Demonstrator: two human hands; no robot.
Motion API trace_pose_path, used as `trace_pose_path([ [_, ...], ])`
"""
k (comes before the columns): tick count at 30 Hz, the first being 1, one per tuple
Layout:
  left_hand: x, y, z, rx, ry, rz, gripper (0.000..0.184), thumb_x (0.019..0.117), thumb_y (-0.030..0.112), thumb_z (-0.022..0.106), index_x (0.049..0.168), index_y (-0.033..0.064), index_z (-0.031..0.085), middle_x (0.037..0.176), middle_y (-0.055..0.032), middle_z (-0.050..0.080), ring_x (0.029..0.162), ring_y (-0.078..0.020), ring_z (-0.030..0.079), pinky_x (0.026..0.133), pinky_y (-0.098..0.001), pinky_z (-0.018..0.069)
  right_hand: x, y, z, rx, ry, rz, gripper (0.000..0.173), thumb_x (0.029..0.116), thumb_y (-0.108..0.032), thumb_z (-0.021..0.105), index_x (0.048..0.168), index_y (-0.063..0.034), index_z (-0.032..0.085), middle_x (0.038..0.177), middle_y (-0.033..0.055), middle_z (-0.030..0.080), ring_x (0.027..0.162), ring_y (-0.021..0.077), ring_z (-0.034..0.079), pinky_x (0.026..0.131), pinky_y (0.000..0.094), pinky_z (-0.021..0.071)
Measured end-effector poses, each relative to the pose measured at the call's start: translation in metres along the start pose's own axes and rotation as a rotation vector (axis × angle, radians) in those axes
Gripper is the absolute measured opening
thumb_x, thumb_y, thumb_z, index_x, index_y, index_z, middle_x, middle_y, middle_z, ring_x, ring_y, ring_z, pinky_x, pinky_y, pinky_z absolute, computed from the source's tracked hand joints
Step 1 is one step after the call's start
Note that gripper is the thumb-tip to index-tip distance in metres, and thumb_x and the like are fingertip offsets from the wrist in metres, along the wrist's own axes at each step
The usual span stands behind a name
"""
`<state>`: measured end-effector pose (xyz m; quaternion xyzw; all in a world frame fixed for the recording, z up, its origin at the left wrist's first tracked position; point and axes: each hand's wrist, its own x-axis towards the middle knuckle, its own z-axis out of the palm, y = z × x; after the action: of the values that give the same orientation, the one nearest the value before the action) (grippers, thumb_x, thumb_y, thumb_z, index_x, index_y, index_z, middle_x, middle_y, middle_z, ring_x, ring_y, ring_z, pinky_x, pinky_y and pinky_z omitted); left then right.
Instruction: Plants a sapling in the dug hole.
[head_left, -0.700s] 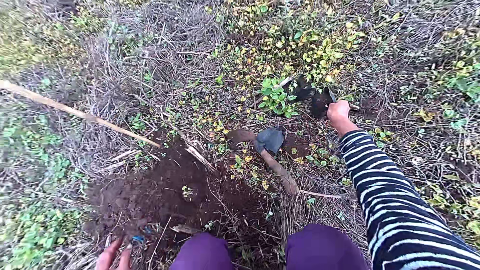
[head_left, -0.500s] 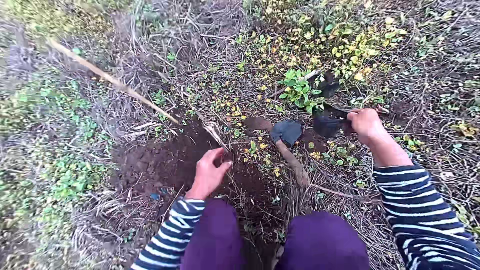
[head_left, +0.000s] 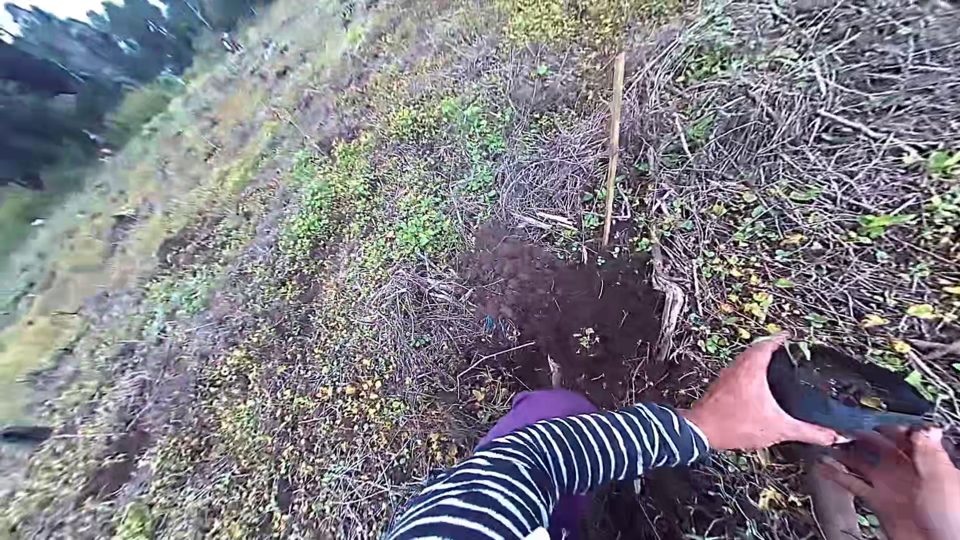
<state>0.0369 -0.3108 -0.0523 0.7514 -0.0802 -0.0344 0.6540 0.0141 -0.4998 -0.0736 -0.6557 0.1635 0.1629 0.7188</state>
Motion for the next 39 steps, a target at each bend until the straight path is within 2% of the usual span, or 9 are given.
trace_pose_path([
  [2,0.0,-0.004,0.002,-0.031,0.036,-0.01,0.11,0.0638,0.002,0.094,0.154,-0.0101,0.033,0.15,-0.0315,0.047,0.139,-0.0358,0.051,0.119,-0.0444,0.0417,0.004,0.02,0.015,0.222,-0.134,0.082,0.066,0.1051,-0.066,0.015,0.146,-0.0183,0.035,0.121,-0.0003,0.065,0.101,0.0176,0.07,0.08,0.0451,0.0622],
  [4,-0.002,-0.002,0.004,-0.019,0.024,0.008,0.11,0.0638,0.003,0.095,0.153,-0.0115,0.033,0.15,-0.032,0.047,0.139,-0.0366,0.051,0.118,-0.0457,0.0419,-0.001,0.035,0.027,0.502,-0.19,0.094,0.058,0.1015,-0.071,0.029,0.128,-0.0258,0.053,0.113,-0.0034,0.074,0.097,0.0149,0.074,0.078,0.039,0.0648],
  [10,-0.002,0.019,-0.007,-0.021,0.005,0.013,0.106,0.0663,-0.001,0.092,0.153,-0.0115,0.033,0.148,-0.0337,0.048,0.138,-0.0379,0.051,0.118,-0.0457,0.041,0.005,0.042,0.047,0.745,-0.18,0.002,0.052,0.0999,-0.068,0.043,0.125,-0.0236,0.056,0.112,-0.0032,0.073,0.103,0.0125,0.072,0.082,0.0375,0.064],
  [15,-0.01,0.004,-0.015,-0.116,-0.049,0.052,0.118,0.0686,0.006,0.092,0.162,0.0079,0.021,0.158,-0.0192,0.04,0.139,-0.0295,0.05,0.11,-0.0469,0.0485,-0.001,0.023,0.054,0.803,-0.057,0.068,0.052,0.1093,-0.055,0.022,0.125,-0.0166,0.054,0.107,0.0083,0.07,0.097,0.0243,0.071,0.08,0.0472,0.0624],
  [21,-0.006,-0.005,-0.007,-0.201,0.035,0.091,0.08,0.0799,0.029,0.087,0.144,-0.0026,0.051,0.16,-0.0161,0.04,0.143,-0.0213,0.046,0.115,-0.0381,0.0441,0.005,0.028,0.035,0.85,-0.142,0.064,0.051,0.1111,-0.046,0.02,0.126,-0.0129,0.055,0.111,0.0124,0.071,0.1,0.0276,0.071,0.085,0.0463,0.0611],
  [27,-0.002,-0.002,-0.008,-0.242,0.013,0.13,0.052,0.0843,0.011,0.082,0.131,-0.0039,0.064,0.157,-0.0149,0.047,0.143,-0.0203,0.047,0.115,-0.0368,0.0446,0.003,0.027,0.033,0.852,-0.114,0.103,0.052,0.1107,-0.04,0.015,0.125,-0.0094,0.055,0.113,0.0164,0.07,0.103,0.0324,0.07,0.088,0.0512,0.06],
  [30,0.0,-0.005,-0.011,-0.246,-0.011,0.084,0.035,0.0963,0.014,0.07,0.127,-0.0036,0.067,0.15,-0.0152,0.055,0.137,-0.02,0.053,0.113,-0.0369,0.0453,0.003,0.018,0.034,0.735,-0.1,0.115,0.053,0.1115,-0.04,0.012,0.131,-0.0104,0.052,0.115,0.0153,0.069,0.104,0.0315,0.07,0.086,0.05,0.0604],
  [35,0.019,-0.029,-0.018,-0.604,0.026,-0.427,0.039,0.1105,0.034,0.044,0.144,0.0169,0.056,0.131,-0.0046,0.065,0.113,-0.0167,0.064,0.096,-0.0404,0.0543,0.001,-0.033,0.037,0.163,-0.137,0.164,0.061,0.1104,-0.054,0.021,0.149,-0.0111,0.041,0.128,0.0145,0.065,0.107,0.0278,0.07,0.087,0.0436,0.0608],
  [39,0.033,-0.043,-0.019,-1.105,0.152,-0.696,0.065,0.1044,0.066,0.019,0.134,0.0183,0.051,0.121,-0.0086,0.065,0.104,-0.0249,0.065,0.083,-0.0457,0.0564,-0.008,-0.072,0.045,-0.24,-0.014,0.112,0.061,0.1121,-0.05,0.02,0.155,-0.0099,0.037,0.12,0.0211,0.069,0.093,0.0307,0.073,0.081,0.0447,0.061],
])
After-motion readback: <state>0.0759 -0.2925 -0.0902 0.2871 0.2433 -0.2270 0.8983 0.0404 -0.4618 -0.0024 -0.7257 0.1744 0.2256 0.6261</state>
